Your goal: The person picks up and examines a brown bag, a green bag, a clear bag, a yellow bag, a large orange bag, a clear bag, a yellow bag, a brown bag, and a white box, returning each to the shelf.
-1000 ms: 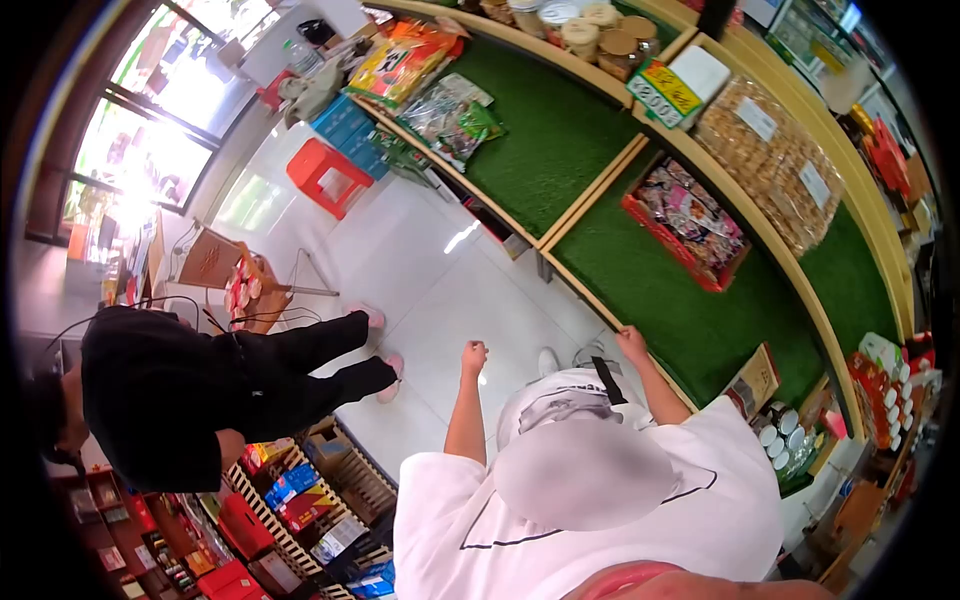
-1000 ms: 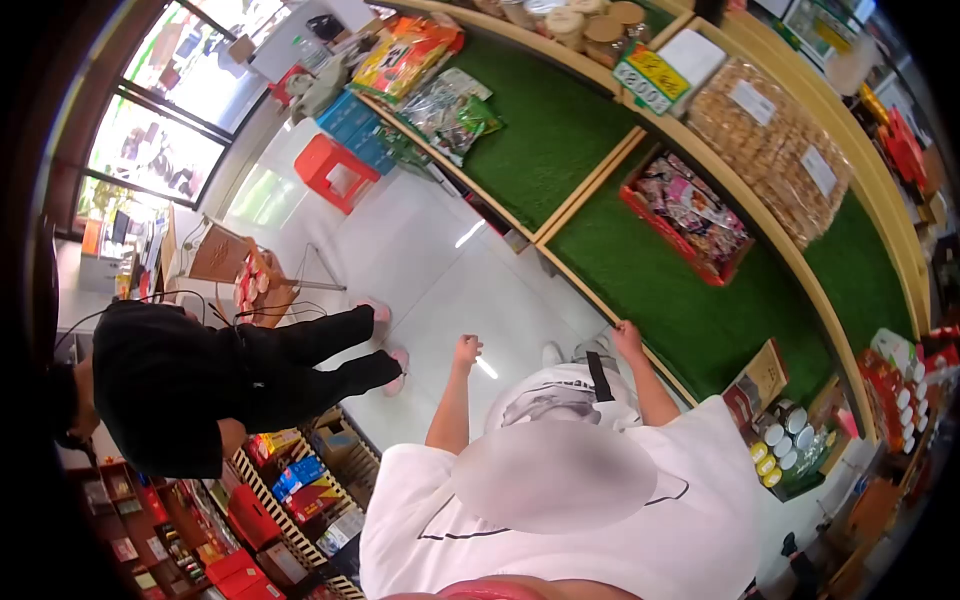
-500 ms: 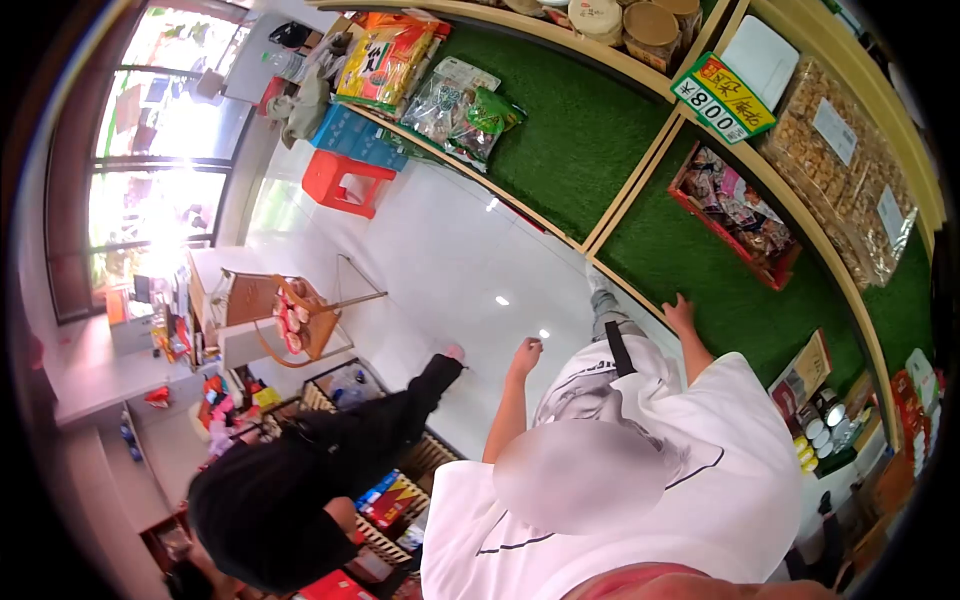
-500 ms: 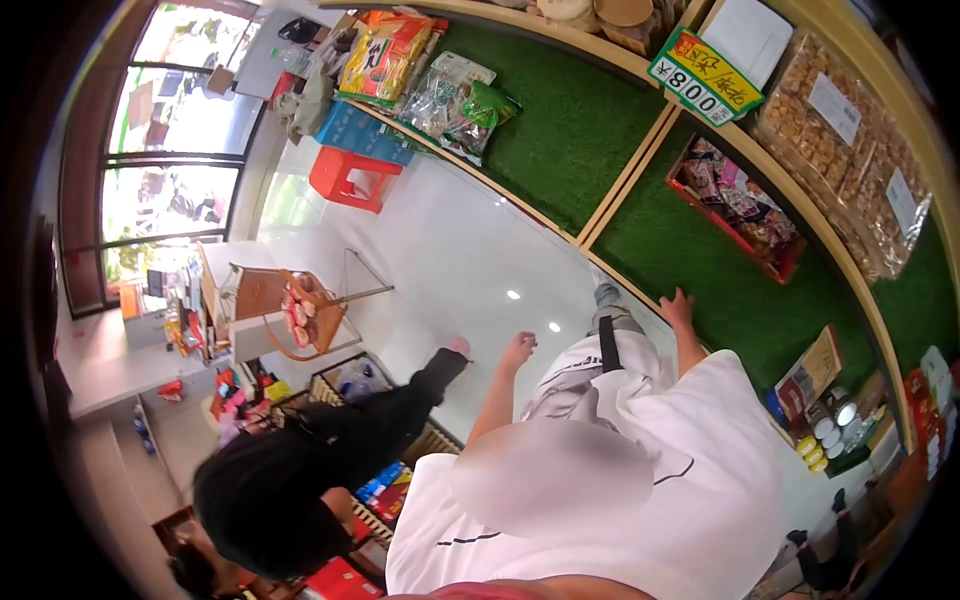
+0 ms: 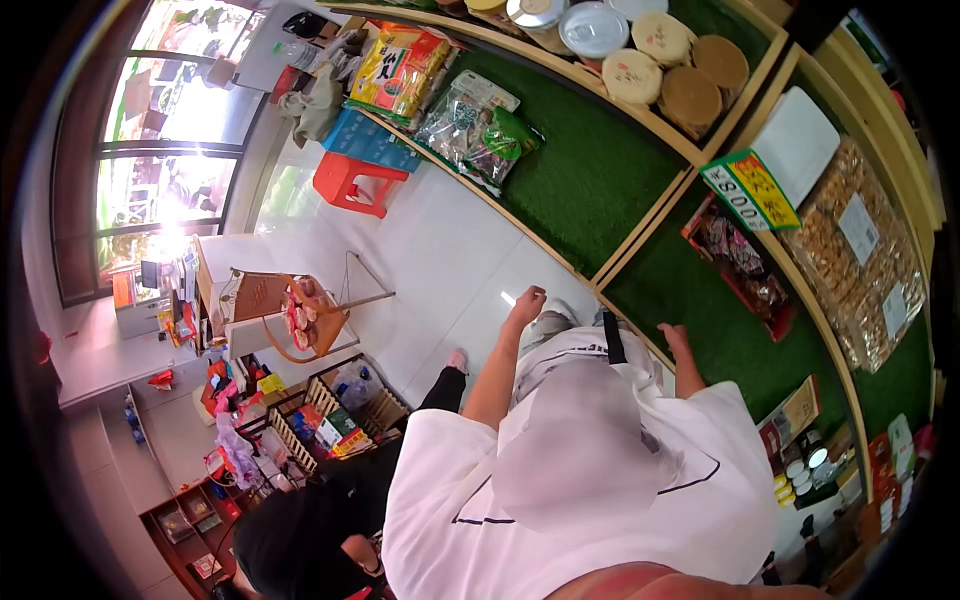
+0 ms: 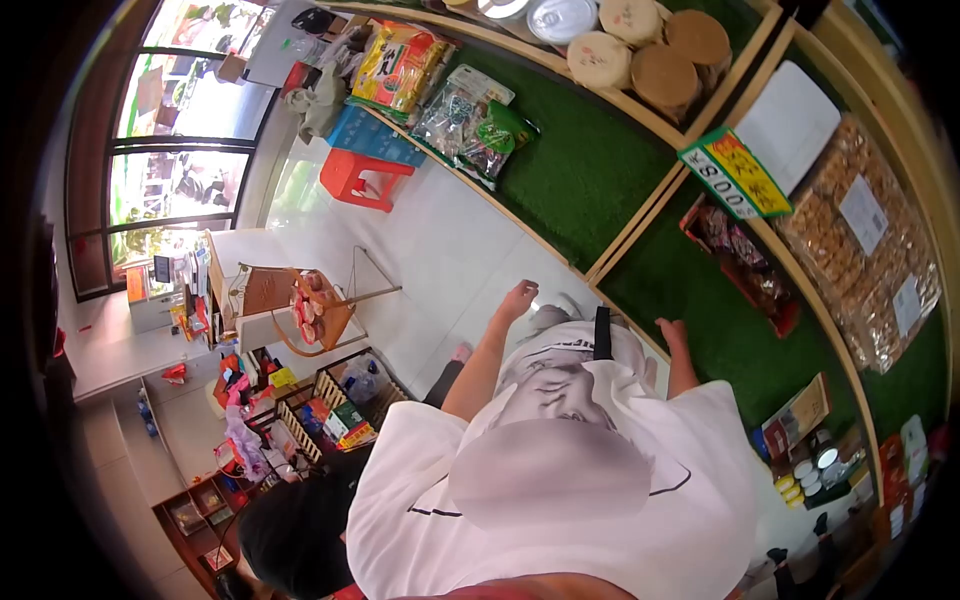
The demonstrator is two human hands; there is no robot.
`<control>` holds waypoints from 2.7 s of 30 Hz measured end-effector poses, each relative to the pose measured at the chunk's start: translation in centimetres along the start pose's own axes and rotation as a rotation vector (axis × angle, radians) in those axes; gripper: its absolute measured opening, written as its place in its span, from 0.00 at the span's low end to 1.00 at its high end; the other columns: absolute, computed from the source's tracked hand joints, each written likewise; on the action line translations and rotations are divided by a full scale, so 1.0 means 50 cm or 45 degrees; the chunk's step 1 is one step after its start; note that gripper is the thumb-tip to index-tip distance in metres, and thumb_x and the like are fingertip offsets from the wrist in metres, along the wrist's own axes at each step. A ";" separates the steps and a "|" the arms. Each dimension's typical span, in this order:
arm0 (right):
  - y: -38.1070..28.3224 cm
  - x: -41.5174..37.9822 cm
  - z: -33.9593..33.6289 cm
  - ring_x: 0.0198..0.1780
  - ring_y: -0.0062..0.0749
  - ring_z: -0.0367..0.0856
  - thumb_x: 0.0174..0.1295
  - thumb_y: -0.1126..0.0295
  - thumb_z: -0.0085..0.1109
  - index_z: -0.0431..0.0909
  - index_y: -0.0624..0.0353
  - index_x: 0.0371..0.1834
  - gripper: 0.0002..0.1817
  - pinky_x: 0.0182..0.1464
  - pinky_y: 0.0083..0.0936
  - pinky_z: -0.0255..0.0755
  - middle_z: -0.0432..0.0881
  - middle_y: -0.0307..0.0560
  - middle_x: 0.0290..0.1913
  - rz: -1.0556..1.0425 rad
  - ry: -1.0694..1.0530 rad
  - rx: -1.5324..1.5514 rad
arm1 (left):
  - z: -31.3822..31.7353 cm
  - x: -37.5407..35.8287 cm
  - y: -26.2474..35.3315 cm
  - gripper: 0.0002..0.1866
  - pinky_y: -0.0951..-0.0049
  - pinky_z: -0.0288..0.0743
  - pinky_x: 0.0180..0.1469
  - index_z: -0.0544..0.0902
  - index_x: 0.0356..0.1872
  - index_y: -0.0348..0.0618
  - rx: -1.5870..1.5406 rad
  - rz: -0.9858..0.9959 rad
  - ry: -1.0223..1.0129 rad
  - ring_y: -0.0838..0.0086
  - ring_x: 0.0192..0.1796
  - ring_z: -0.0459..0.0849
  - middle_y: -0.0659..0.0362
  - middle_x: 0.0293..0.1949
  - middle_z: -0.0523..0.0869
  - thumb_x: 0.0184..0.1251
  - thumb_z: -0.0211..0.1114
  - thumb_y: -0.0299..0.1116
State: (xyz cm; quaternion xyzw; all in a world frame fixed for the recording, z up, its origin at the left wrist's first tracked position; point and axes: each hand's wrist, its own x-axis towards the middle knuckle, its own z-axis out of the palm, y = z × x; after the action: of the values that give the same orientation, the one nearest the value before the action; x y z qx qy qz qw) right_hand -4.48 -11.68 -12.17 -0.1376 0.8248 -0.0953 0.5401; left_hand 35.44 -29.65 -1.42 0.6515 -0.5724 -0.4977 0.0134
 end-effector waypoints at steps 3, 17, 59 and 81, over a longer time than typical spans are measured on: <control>-0.020 -0.027 -0.018 0.37 0.41 0.76 0.46 0.54 0.67 0.76 0.67 0.39 0.27 0.39 0.46 0.76 0.76 0.49 0.34 0.105 0.006 0.148 | -0.034 0.043 0.006 0.19 0.62 0.76 0.51 0.79 0.50 0.43 0.030 -0.095 -0.089 0.56 0.48 0.84 0.46 0.44 0.85 0.63 0.58 0.43; -0.308 -0.065 0.161 0.36 0.39 0.81 0.55 0.58 0.59 0.77 0.61 0.47 0.21 0.37 0.37 0.76 0.81 0.51 0.38 -0.022 0.556 0.348 | -0.323 0.328 0.122 0.14 0.56 0.68 0.55 0.76 0.47 0.40 0.021 0.515 0.661 0.51 0.50 0.74 0.48 0.45 0.78 0.58 0.57 0.29; -0.239 -0.473 0.372 0.36 0.27 0.80 0.59 0.73 0.54 0.74 0.59 0.45 0.10 0.41 0.23 0.75 0.83 0.42 0.39 -0.763 0.163 2.484 | -0.003 0.035 0.216 0.30 0.73 0.67 0.58 0.66 0.63 0.40 -0.032 0.495 -1.569 0.73 0.56 0.74 0.59 0.53 0.76 0.59 0.65 0.25; 0.269 -0.745 0.359 0.36 0.21 0.77 0.60 0.66 0.64 0.76 0.58 0.49 0.16 0.34 0.17 0.69 0.83 0.40 0.40 -0.624 1.229 2.923 | 0.519 -0.477 0.270 0.35 0.70 0.70 0.55 0.66 0.62 0.42 0.907 1.232 -2.285 0.71 0.56 0.74 0.51 0.53 0.75 0.56 0.71 0.41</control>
State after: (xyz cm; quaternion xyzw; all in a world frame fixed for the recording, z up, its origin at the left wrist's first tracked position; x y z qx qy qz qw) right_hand 24.41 13.18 8.76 0.3082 0.3336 -0.8901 -0.0378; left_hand 11.94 -1.85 8.52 -0.2799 -0.6819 -0.5404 -0.4059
